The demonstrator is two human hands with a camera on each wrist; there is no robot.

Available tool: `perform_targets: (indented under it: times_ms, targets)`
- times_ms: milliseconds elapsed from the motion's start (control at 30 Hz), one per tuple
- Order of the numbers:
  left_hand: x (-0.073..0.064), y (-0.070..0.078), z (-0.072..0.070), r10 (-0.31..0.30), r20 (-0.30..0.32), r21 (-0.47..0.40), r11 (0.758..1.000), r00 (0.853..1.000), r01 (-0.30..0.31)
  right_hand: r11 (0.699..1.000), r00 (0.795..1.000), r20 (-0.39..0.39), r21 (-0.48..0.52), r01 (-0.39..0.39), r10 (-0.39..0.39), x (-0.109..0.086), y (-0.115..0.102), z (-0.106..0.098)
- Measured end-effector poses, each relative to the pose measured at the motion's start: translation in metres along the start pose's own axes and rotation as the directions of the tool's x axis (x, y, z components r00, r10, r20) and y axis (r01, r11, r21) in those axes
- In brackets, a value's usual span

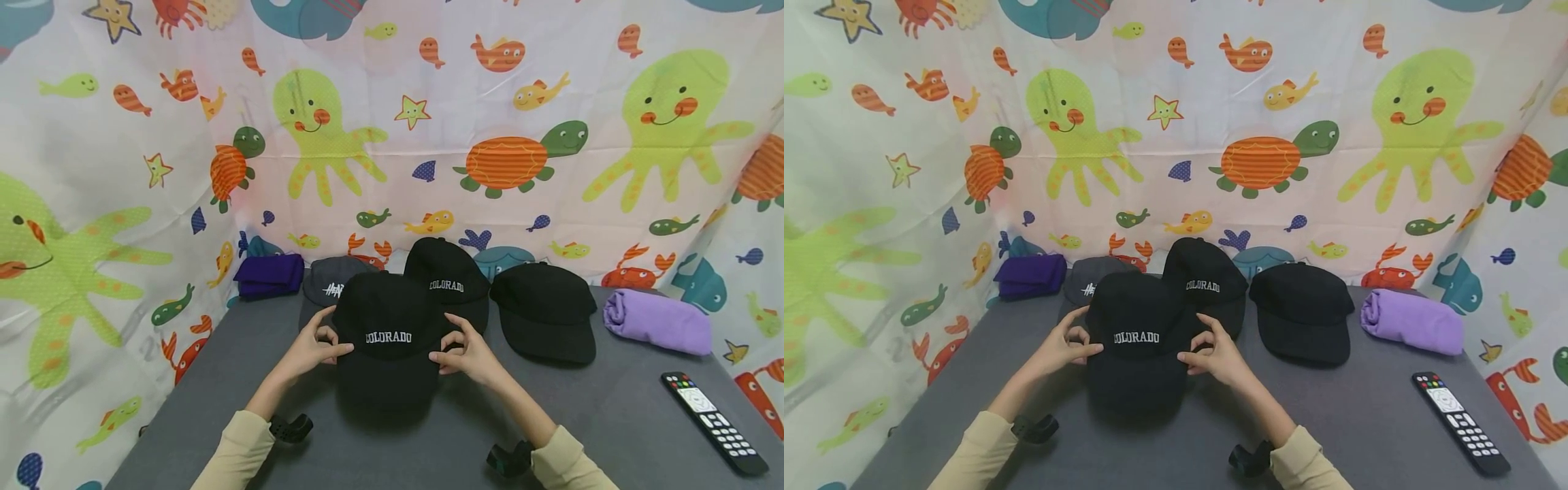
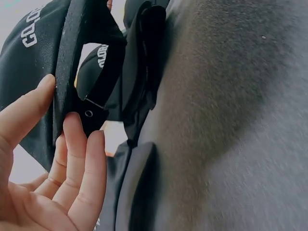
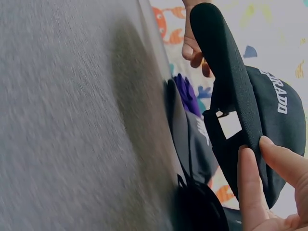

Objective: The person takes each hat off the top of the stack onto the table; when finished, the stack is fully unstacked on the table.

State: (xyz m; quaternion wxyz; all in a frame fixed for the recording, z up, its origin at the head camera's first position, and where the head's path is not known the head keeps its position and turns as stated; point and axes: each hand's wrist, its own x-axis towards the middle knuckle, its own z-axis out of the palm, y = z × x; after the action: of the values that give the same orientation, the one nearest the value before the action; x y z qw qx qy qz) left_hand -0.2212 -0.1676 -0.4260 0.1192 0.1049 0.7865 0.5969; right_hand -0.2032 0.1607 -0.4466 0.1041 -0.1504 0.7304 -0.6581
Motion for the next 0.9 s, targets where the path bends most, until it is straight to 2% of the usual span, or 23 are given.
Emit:
perform_targets:
  times_ms: [233, 500, 900]
  targets:
    - [-0.014, 0.003, -0.008, -0.029, -0.022, 0.029, 0.999, 0.999, 0.03, 0.999, 0.999, 0.007, 0.038, -0.038, 0.038, -0.002, 0.003, 0.017]
    - [-0.014, -0.031, -0.022, -0.061, -0.081, 0.057, 0.996, 0.995, 0.066, 0.994, 0.996, 0.005, 0.066, -0.085, 0.085, -0.001, 0.007, 0.036]
    - [-0.035, -0.037, -0.045, -0.141, -0.106, 0.086, 0.985, 0.984, 0.151, 0.98, 0.988, 0.058, 0.13, -0.148, 0.142, 0.0, 0.006, 0.062]
